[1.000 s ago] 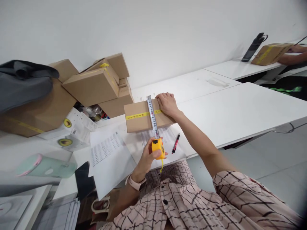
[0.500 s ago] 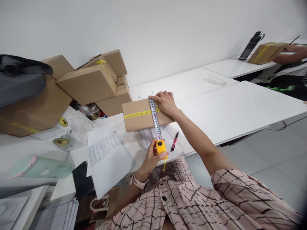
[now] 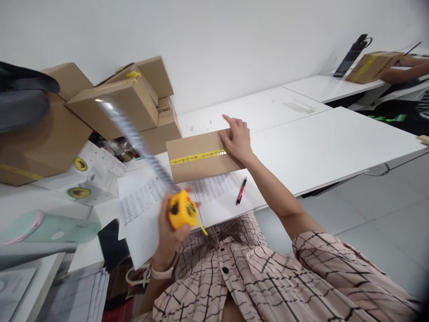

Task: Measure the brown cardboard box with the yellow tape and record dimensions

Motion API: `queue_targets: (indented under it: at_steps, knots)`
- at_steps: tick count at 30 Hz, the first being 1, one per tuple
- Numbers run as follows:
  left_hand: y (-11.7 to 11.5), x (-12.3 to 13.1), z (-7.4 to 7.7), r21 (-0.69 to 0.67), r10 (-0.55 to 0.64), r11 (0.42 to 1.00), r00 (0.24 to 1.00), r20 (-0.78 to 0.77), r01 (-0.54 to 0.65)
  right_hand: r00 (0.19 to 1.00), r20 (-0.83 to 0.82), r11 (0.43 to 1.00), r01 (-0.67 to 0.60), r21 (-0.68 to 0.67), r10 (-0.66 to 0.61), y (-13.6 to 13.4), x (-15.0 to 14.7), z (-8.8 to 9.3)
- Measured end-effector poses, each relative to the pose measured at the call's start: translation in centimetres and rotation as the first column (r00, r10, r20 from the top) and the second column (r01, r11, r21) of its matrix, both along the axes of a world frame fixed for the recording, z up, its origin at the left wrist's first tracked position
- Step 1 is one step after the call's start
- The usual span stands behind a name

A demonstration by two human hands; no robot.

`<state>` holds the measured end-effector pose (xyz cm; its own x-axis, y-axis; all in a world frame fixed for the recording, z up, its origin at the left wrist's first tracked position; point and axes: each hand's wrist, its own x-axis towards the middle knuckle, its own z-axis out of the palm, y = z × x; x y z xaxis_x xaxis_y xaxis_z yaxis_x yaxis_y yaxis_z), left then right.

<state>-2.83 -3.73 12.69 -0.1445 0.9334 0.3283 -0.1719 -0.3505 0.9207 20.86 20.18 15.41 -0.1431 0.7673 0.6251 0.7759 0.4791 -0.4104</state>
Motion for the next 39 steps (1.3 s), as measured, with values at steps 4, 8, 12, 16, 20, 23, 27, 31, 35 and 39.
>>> queue_targets:
  at_steps: [4,8,12,16,20,23,27,31,35,39]
  knots:
    - [2.8,-4.7,0.0,0.073,0.255,0.962,0.961,0.103,-0.263,0.962,-0.273,0.993,-0.055,-0.103,0.025,-1.8,1.6,-2.4]
    - [5.1,-5.3,-2.6,-0.134,0.198,0.976,0.960,0.198,-0.174,0.883,-0.452,0.964,-0.217,-0.154,0.126,-4.4,2.3,-3.6]
    - [5.8,-3.9,-4.5,-0.124,0.232,0.970,0.954,0.188,-0.211,0.836,-0.526,0.968,-0.237,-0.088,0.156,-5.8,2.4,-3.5]
    - [7.1,-4.0,-5.5,-0.062,0.280,0.960,0.951,0.132,-0.274,0.794,-0.577,0.964,-0.263,-0.044,0.190,-4.8,1.8,-5.5]
    - [7.8,-4.5,-7.1,-0.168,0.303,0.942,0.952,0.051,-0.291,0.774,-0.621,0.954,-0.264,-0.143,0.122,-3.9,1.0,-9.0]
    - [6.2,-4.7,-7.3,-0.161,0.332,0.929,0.942,-0.043,-0.334,0.799,-0.595,0.963,-0.221,-0.152,0.089,-4.6,1.1,-9.6]
    - [1.7,-4.4,-4.5,-0.052,0.210,0.970,0.926,-0.314,-0.238,0.781,-0.624,0.995,-0.069,-0.069,0.011,-7.8,2.1,-6.5]
    - [-1.4,-2.5,-1.7,-0.312,-0.275,0.945,0.750,-0.602,0.096,0.722,-0.684,0.946,-0.285,-0.154,0.106,-11.6,2.8,-2.5]
    - [-2.2,0.1,-2.1,-0.445,-0.516,0.856,0.496,-0.698,0.263,0.623,-0.775,0.930,-0.337,-0.148,0.103,-14.3,3.7,-1.5]
    - [-2.1,1.4,-3.7,-0.466,-0.543,0.839,0.491,-0.681,0.281,0.521,-0.853,0.935,-0.314,-0.163,0.026,-16.6,3.8,-3.4]
